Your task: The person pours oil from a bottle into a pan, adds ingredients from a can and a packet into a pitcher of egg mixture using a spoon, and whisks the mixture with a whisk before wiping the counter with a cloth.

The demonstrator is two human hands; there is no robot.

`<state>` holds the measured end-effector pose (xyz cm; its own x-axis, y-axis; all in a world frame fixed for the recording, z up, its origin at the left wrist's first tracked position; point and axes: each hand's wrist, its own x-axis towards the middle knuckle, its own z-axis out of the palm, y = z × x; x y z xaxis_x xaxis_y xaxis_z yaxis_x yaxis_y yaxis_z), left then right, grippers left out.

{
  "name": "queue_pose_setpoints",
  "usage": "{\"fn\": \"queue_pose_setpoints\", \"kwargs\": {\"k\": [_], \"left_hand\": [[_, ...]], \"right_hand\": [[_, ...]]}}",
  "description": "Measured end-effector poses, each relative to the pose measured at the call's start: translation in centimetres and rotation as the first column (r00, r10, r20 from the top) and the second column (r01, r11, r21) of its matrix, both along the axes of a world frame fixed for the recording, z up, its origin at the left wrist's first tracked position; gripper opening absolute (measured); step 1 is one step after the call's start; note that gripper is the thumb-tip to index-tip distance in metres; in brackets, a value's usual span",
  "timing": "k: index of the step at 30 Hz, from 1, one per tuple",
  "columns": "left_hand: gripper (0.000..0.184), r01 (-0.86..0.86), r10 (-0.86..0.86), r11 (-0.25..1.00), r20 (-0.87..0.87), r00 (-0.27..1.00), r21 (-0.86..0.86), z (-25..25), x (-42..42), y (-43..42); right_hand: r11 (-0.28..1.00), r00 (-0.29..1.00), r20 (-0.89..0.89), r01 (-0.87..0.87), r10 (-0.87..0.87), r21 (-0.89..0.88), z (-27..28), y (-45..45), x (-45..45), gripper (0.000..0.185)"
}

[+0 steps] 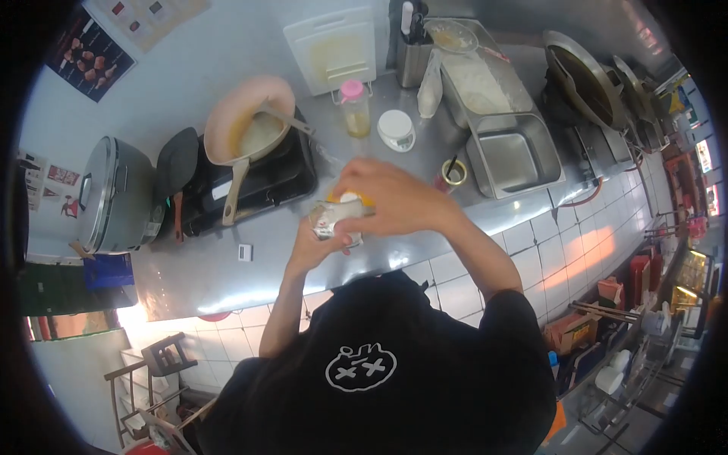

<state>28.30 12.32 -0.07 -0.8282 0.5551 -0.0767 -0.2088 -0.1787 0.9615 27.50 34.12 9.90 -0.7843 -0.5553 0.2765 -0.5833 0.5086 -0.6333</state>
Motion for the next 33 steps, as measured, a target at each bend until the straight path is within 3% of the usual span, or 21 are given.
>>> {"fn": "queue_pose_setpoints", "kwargs": {"k": [3,5,7,9,10,13,15,18,20,28,33], "left_hand": [[0.039,-0.013,0.013,0.999,0.006,1.0,0.035,-0.6,-0.3,1.3],[0.038,-0.058,0.055,0.993,0.03,0.998,0.104,-0.6,-0.5,2.3],[0.057,-0.145,0.157,0.981,-0.09,0.984,0.127,-0.3,-1.2,3.1],[0.076,-0.234,0.263,0.96,-0.201,0.944,0.155,0.3,-2.0,3.6],[0.086,-0.228,0.224,0.974,-0.169,0.96,-0.002,1.0,-2.3,2.8],[0.078,-0.319,0.239,0.929,-0.351,0.905,-0.19,0.7,-3.2,0.4],[0.056,-0.337,0.26,0.908,-0.295,0.919,-0.249,0.8,-2.7,-1.3],[0.038,-0.36,0.297,0.869,-0.224,0.928,-0.339,-0.7,-1.6,-3.8],[0.03,-0.396,0.358,0.83,-0.17,0.918,-0.393,-2.6,-0.7,-5.1],[0.025,-0.44,0.469,0.756,-0.069,0.881,-0.485,-4.5,1.5,-7.0],[0.025,-0.429,0.463,0.759,-0.059,0.885,-0.49,-4.9,0.9,-6.7]], "right_hand": [[0.982,0.996,0.054,-0.078,0.069,0.172,0.5,-0.2,-2.1,0.02],[0.989,0.994,0.029,-0.11,0.108,0.1,0.9,0.4,-3.7,0.019],[0.983,0.989,0.049,-0.147,0.142,0.108,2.0,1.3,-5.4,0.018],[0.99,0.993,-0.056,-0.096,0.102,0.103,3.6,3.2,-8.3,0.018],[0.993,0.991,-0.106,-0.072,0.082,0.093,4.3,4.3,-10.1,0.018],[0.995,0.98,-0.194,0.07,-0.054,0.074,6.2,6.9,-17.3,0.019],[0.978,0.962,-0.23,0.176,-0.148,0.108,5.7,7.8,-22.3,0.019],[0.926,0.938,-0.308,0.251,-0.16,0.282,0.6,8.9,-30.5,0.018],[0.898,0.912,-0.349,0.324,-0.213,0.298,-3.4,9.3,-34.8,0.019],[0.845,0.863,-0.349,0.465,-0.365,0.264,-14.5,10.0,-43.7,0.019],[0.82,0.841,-0.299,0.522,-0.45,0.235,-15.0,9.0,-43.3,0.021]]}}
